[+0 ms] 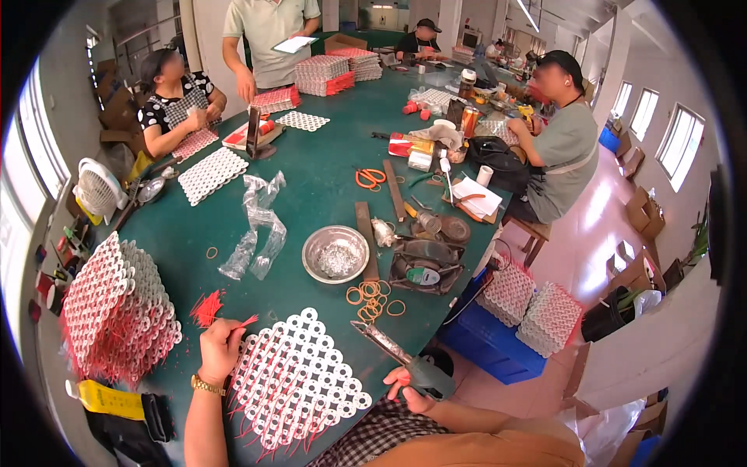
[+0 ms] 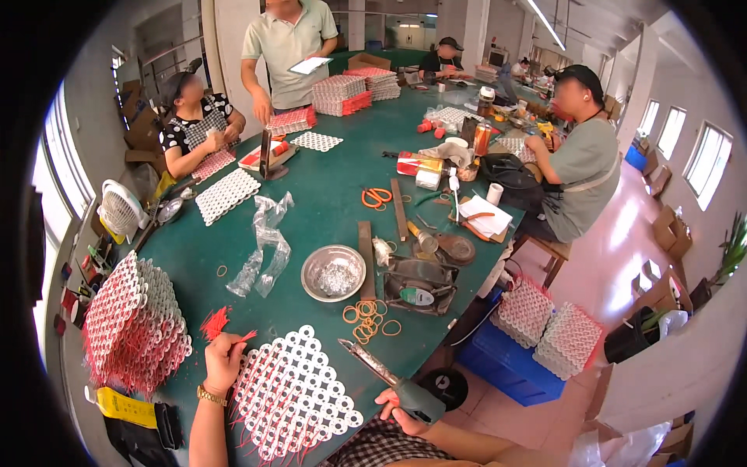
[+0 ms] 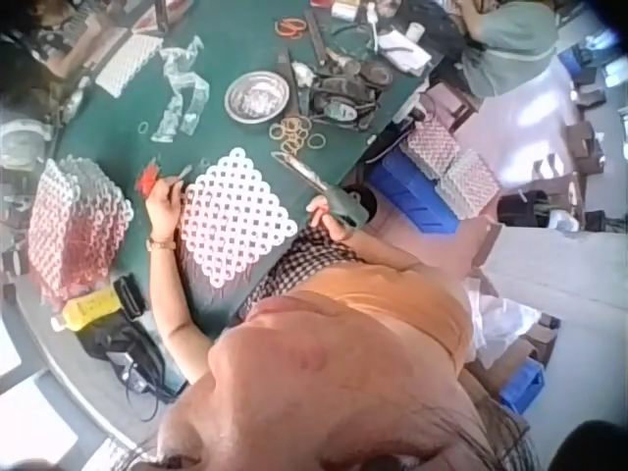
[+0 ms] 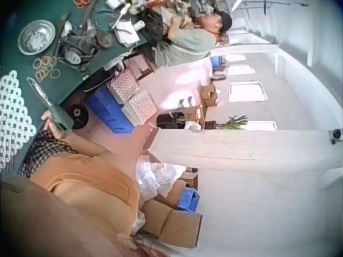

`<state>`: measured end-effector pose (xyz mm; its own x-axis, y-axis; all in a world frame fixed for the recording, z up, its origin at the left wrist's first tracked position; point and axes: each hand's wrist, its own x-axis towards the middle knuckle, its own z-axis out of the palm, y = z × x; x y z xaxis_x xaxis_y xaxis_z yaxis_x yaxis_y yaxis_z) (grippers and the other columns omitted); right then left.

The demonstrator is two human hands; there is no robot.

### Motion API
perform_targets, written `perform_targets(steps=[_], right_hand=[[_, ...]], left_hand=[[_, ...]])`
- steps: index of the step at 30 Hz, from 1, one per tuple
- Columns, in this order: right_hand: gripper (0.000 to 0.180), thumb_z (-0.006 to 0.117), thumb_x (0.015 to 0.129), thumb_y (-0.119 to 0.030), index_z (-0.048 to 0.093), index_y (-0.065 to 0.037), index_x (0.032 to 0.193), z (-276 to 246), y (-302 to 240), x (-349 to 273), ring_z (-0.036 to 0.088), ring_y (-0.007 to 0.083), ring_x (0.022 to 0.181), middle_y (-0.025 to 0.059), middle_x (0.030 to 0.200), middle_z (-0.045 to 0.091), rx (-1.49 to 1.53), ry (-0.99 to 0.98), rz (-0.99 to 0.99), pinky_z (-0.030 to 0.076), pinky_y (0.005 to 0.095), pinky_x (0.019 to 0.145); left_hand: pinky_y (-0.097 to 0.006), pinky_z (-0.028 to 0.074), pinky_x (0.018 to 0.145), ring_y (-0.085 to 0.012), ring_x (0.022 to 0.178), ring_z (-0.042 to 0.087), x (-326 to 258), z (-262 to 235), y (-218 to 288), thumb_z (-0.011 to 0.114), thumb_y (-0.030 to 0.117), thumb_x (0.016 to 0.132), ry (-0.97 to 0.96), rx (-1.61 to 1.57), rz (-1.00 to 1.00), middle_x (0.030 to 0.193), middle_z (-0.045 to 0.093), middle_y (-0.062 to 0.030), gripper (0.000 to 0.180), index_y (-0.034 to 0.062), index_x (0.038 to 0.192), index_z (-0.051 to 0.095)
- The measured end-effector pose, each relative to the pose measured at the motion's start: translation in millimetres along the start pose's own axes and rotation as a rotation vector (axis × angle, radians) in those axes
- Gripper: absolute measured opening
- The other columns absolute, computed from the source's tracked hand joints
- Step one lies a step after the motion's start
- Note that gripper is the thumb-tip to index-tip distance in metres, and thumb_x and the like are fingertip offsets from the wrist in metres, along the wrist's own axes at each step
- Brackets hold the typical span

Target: The person inserts wires into a sheet of circular circuit boards and solders them using a soldering iron.

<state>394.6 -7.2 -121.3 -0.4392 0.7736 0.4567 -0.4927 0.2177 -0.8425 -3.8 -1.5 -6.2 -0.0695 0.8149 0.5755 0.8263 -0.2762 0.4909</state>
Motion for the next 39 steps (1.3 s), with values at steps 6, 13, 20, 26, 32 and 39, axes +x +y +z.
perform_targets(steps=[6,13,20,26,32,39], right_hand=[[0.034,0.049,0.099,-0.017,0.045,-0.004,0.13,0.6,-2.9,2.0,0.061,0.0203,0.076,0.0237,0.118,0.056,-0.03,-0.021,-0.004,0.052,0.032,0.067],[0.035,0.049,0.098,-0.013,0.044,-0.007,0.132,0.8,-3.9,1.7,0.061,0.0208,0.078,0.0246,0.119,0.055,0.014,-0.011,0.0,0.053,0.0333,0.069],[0.035,0.05,0.098,-0.017,0.044,-0.007,0.131,0.9,-2.0,0.5,0.061,0.0201,0.078,0.0237,0.119,0.055,0.028,-0.006,0.009,0.052,0.0319,0.067],[0.035,0.05,0.099,-0.022,0.045,-0.005,0.129,1.2,-4.3,1.5,0.061,0.0191,0.077,0.0214,0.119,0.055,0.002,-0.016,0.047,0.05,0.0304,0.065],[0.034,0.049,0.098,-0.019,0.046,-0.002,0.127,1.3,-1.4,0.9,0.062,0.0202,0.075,0.0238,0.118,0.056,-0.01,0.01,-0.009,0.051,0.0306,0.064],[0.032,0.049,0.097,-0.012,0.047,-0.004,0.128,1.4,-2.2,2.2,0.062,0.0212,0.075,0.0253,0.117,0.056,0.006,0.008,-0.034,0.052,0.0312,0.063]], left_hand=[[-0.034,0.047,0.055,-0.0278,0.061,0.059,-0.4,-0.9,1.2,0.07,-0.003,0.078,0.003,0.007,0.017,0.075,0.063,-0.0127,0.011,0.0023,0.084,0.063],[-0.034,0.046,0.054,-0.0269,0.059,0.059,-1.3,-0.1,0.2,0.071,-0.002,0.078,0.006,0.005,0.015,0.074,0.062,-0.0122,0.011,0.0027,0.084,0.063],[-0.034,0.045,0.053,-0.0262,0.058,0.058,-0.6,0.2,0.8,0.071,-0.002,0.078,0.015,0.008,0.018,0.071,0.06,-0.0114,0.01,0.0031,0.084,0.064],[-0.035,0.046,0.054,-0.0272,0.059,0.058,-1.5,1.1,-2.0,0.071,-0.002,0.078,0.018,0.009,0.028,0.073,0.061,-0.0117,0.01,0.0032,0.084,0.064],[-0.035,0.047,0.055,-0.0277,0.06,0.06,-0.9,1.1,-0.9,0.07,-0.003,0.079,0.01,0.003,0.008,0.074,0.063,-0.0118,0.01,0.0029,0.084,0.064],[-0.035,0.047,0.056,-0.0279,0.062,0.06,0.1,0.3,0.5,0.071,-0.003,0.078,0.009,0.002,0.021,0.075,0.063,-0.0118,0.012,0.0029,0.085,0.064]])
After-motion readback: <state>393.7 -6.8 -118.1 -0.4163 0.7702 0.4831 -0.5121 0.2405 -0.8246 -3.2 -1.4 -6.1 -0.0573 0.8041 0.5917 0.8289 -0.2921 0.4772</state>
